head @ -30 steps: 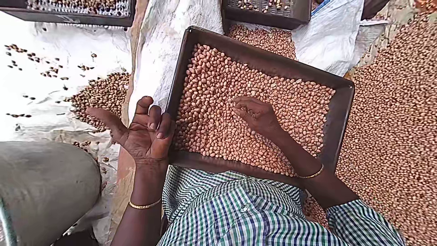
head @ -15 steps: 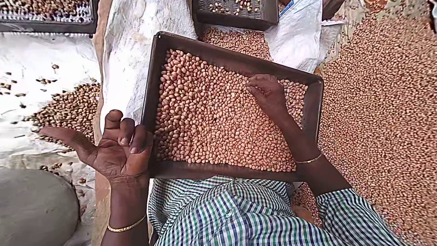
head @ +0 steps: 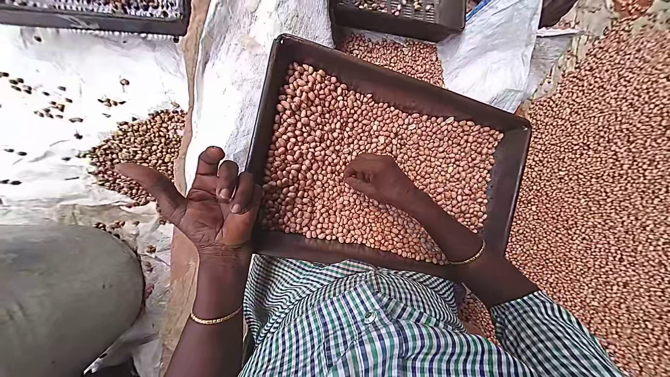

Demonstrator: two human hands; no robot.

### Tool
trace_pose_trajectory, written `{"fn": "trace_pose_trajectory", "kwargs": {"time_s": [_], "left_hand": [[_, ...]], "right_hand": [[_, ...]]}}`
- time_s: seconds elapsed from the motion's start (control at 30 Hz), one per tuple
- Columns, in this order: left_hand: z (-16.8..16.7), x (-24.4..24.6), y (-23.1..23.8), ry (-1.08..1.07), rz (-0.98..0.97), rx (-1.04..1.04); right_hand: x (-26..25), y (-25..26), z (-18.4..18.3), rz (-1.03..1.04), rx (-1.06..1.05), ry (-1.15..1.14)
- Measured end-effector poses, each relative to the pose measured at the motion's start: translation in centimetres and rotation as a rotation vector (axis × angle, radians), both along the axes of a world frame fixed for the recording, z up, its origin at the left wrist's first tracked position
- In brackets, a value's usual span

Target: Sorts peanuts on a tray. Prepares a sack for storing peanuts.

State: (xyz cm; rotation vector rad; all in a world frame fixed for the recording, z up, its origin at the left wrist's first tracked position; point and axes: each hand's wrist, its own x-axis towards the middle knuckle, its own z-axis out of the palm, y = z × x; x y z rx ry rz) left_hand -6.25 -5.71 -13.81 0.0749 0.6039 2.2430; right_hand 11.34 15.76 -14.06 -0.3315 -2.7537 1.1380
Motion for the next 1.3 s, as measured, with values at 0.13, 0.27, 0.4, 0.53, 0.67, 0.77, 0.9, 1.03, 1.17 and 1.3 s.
{"fn": "trace_pose_trajectory", "kwargs": {"time_s": [0.13, 0.27, 0.4, 0.53, 0.67, 0.77, 0.9, 1.03, 1.17, 1.3], "left_hand": [[-0.3, 0.0, -0.1, 0.0, -0.007, 0.023], [-0.1, -0.1, 0.2, -0.048, 0.029, 0.017], [0.1, 0.1, 0.4, -0.071, 0.041, 0.02], [0.1, 0.1, 0.4, -0.058, 0.042, 0.026], [0.2, 0.2, 0.4, -0.031, 0.032, 0.02], [0.1, 0.3, 0.3, -0.003, 0.027, 0.007], [0.0, 0.6, 0.1, 0.108, 0.046, -0.024], [-0.7, 0.7, -0.7, 0.42, 0.296, 0.016], [-0.3, 1.6, -0.3, 0.236, 0.513, -0.229], [0.5, 1.6, 0.1, 0.12, 0.504, -0.306]], "right_hand": [[-3.5, 4.3, 4.2, -0.545, -0.71, 0.446], [-2.1, 7.4, 2.4, -0.404, -0.131, 0.309], [-1.2, 8.3, -1.8, -0.145, 0.265, -0.033], [-3.3, 8.2, -3.8, -0.028, 0.209, 0.149], [-3.3, 2.7, -4.7, 0.258, -0.021, 0.298], [-1.7, -2.6, -5.5, 0.433, -0.094, 0.298], [1.4, -5.0, -3.1, 0.545, -0.09, 0.14], [7.6, -0.2, 1.1, 0.524, 0.152, -0.187], [10.4, 3.9, 6.9, 0.401, 0.264, -0.577], [3.6, 2.7, 4.8, 0.442, 0.345, 0.065]]}}
